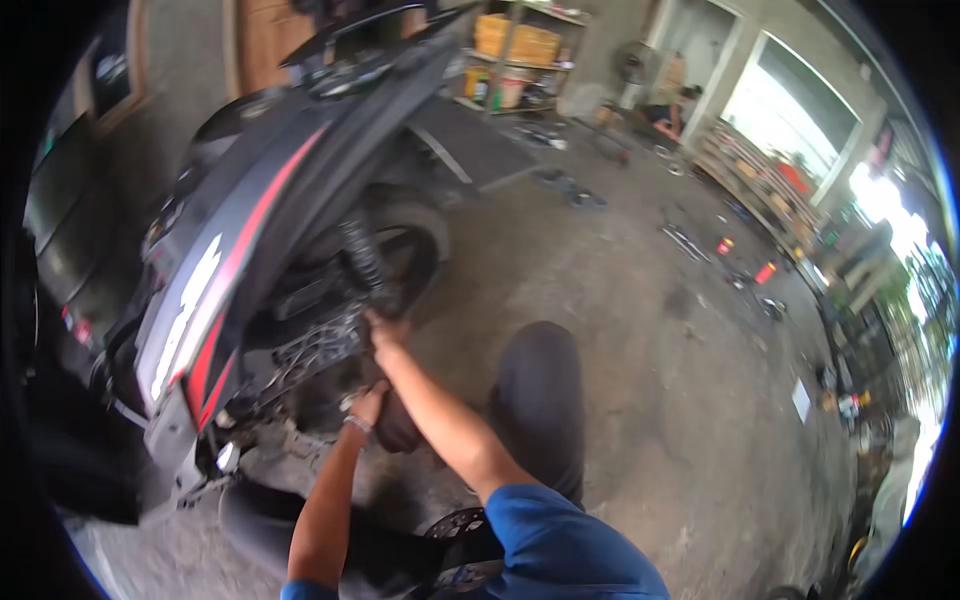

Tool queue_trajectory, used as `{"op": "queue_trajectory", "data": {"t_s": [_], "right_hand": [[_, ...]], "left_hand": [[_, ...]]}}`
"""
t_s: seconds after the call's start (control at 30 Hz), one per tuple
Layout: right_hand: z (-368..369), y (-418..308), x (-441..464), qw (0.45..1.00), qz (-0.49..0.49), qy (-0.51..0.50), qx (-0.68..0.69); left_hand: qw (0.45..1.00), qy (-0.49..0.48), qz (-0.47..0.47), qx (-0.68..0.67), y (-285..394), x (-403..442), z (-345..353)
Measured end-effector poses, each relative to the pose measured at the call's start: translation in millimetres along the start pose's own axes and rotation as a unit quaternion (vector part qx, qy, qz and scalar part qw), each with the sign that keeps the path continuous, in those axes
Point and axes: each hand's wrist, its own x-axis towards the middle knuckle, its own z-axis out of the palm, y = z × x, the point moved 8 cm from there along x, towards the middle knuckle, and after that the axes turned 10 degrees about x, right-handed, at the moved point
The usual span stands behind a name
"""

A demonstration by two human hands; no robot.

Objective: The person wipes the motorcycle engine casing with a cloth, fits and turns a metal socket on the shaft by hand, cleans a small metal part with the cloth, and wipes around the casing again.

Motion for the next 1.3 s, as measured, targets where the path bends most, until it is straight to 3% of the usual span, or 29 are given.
{"op": "queue_trajectory", "data": {"t_s": [0.07, 0.13, 0.3, 0.63, 0.8, 0.93, 1.3], "right_hand": [[-3, 10, -1, 0.998, 0.070, 0.005, -0.003], [-4, 6, -4, 0.996, 0.083, -0.023, 0.025], [-1, 23, 8, 0.991, 0.107, -0.046, -0.064], [9, 27, 10, 0.991, 0.074, -0.084, -0.078], [15, 23, 3, 0.991, 0.064, -0.090, -0.075], [16, -9, -11, 0.989, -0.009, -0.069, -0.130], [16, -10, -11, 0.991, -0.036, -0.066, -0.114]], "left_hand": [[0.997, -0.068, 0.026, -0.040, -18, 14, 10], [0.995, -0.066, 0.014, -0.080, -4, 3, 6], [0.997, -0.016, 0.071, 0.002, -14, 8, 7], [0.996, -0.062, 0.059, -0.005, 11, 0, 6], [0.998, -0.040, 0.033, -0.033, 9, 2, 6], [0.994, -0.033, 0.030, -0.103, -5, 10, 11], [0.998, -0.013, 0.037, -0.058, -11, 8, -3]]}}
